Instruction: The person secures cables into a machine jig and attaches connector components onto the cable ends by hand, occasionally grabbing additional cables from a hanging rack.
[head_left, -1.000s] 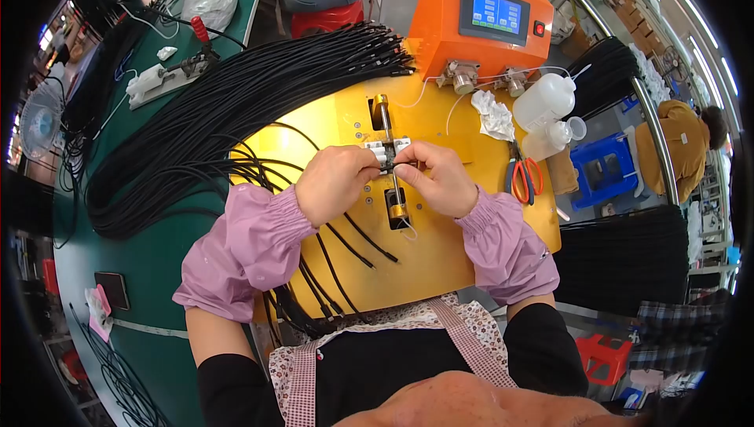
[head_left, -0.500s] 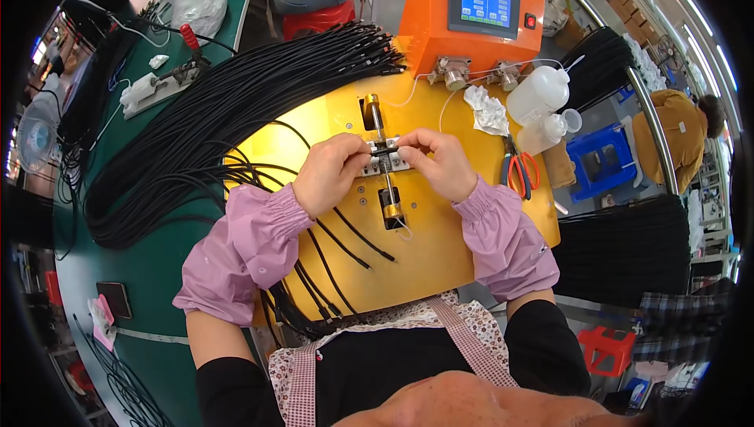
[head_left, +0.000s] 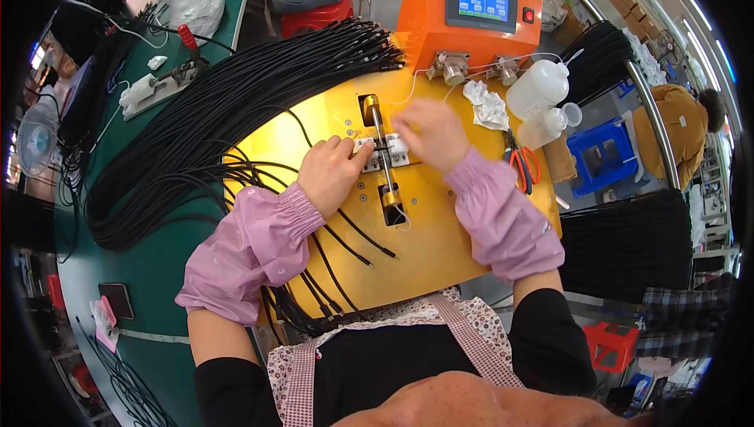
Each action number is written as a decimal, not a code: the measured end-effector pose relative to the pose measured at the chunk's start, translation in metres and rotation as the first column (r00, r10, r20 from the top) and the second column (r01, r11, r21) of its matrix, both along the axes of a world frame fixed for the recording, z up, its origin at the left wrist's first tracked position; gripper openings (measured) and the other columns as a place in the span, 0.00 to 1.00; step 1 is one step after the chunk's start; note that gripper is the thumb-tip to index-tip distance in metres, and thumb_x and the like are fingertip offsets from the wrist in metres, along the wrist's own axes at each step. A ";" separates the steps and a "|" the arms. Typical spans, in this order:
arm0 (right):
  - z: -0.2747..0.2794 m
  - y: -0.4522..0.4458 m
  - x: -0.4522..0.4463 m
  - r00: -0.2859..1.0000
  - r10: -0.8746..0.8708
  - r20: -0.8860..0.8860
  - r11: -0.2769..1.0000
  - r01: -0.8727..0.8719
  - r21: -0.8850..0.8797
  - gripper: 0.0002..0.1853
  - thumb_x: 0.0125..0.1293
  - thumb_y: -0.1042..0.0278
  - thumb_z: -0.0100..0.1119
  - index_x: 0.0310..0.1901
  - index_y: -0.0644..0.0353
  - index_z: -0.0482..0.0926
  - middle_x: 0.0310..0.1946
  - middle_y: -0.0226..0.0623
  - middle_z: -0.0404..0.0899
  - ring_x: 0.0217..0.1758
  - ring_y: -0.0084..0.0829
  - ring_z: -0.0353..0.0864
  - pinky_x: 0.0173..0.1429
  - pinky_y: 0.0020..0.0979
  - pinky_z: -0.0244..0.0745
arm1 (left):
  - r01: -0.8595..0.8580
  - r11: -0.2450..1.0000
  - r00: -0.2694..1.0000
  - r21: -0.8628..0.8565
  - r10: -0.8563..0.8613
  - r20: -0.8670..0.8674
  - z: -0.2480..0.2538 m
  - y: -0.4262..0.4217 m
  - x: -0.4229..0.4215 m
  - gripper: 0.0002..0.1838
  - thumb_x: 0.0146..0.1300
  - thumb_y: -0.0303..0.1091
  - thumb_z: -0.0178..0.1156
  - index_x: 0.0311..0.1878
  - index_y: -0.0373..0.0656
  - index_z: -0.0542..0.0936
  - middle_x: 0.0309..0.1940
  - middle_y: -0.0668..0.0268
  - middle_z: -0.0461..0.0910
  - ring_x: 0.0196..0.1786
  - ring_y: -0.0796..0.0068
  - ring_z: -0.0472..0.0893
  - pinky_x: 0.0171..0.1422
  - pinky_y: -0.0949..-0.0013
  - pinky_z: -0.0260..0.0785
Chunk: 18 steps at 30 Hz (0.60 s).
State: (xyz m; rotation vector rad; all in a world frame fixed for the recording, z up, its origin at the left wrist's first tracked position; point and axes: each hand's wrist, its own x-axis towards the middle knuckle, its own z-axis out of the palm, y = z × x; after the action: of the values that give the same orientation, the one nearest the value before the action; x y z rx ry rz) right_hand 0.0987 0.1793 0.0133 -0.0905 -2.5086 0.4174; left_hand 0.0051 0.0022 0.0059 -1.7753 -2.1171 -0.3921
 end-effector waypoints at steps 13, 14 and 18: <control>0.006 0.042 -0.112 0.937 -0.349 0.002 0.761 0.282 0.585 0.05 0.55 0.68 0.52 0.28 0.55 0.78 0.19 0.32 0.78 0.22 0.35 0.77 0.34 0.31 0.67 | 0.001 1.000 1.000 -0.014 -0.001 -0.013 -0.001 0.000 0.000 0.12 0.53 0.30 0.53 0.43 0.44 0.74 0.27 0.65 0.70 0.29 0.70 0.70 0.34 0.71 0.66; 0.013 0.041 -0.105 0.937 -0.335 -0.100 0.775 0.334 0.537 0.04 0.55 0.68 0.53 0.30 0.55 0.77 0.19 0.32 0.78 0.22 0.35 0.77 0.33 0.31 0.67 | -0.002 1.000 1.000 -0.022 0.002 -0.008 0.000 0.001 0.000 0.11 0.54 0.31 0.53 0.42 0.43 0.73 0.28 0.64 0.71 0.29 0.69 0.71 0.34 0.70 0.67; 0.050 0.010 -0.040 0.961 -0.123 -0.247 0.958 0.180 0.222 0.05 0.56 0.67 0.55 0.34 0.55 0.75 0.23 0.28 0.77 0.20 0.32 0.74 0.26 0.29 0.67 | 0.002 1.000 1.000 -0.027 -0.002 0.014 0.001 0.001 -0.003 0.10 0.54 0.31 0.53 0.41 0.44 0.74 0.28 0.64 0.72 0.29 0.69 0.72 0.35 0.70 0.67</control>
State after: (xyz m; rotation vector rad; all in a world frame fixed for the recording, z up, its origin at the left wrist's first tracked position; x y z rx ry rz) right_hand 0.0592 0.1889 0.0636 -0.1309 -2.2821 0.0505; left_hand 0.0025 0.0028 0.0065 -1.7943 -2.1401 -0.3794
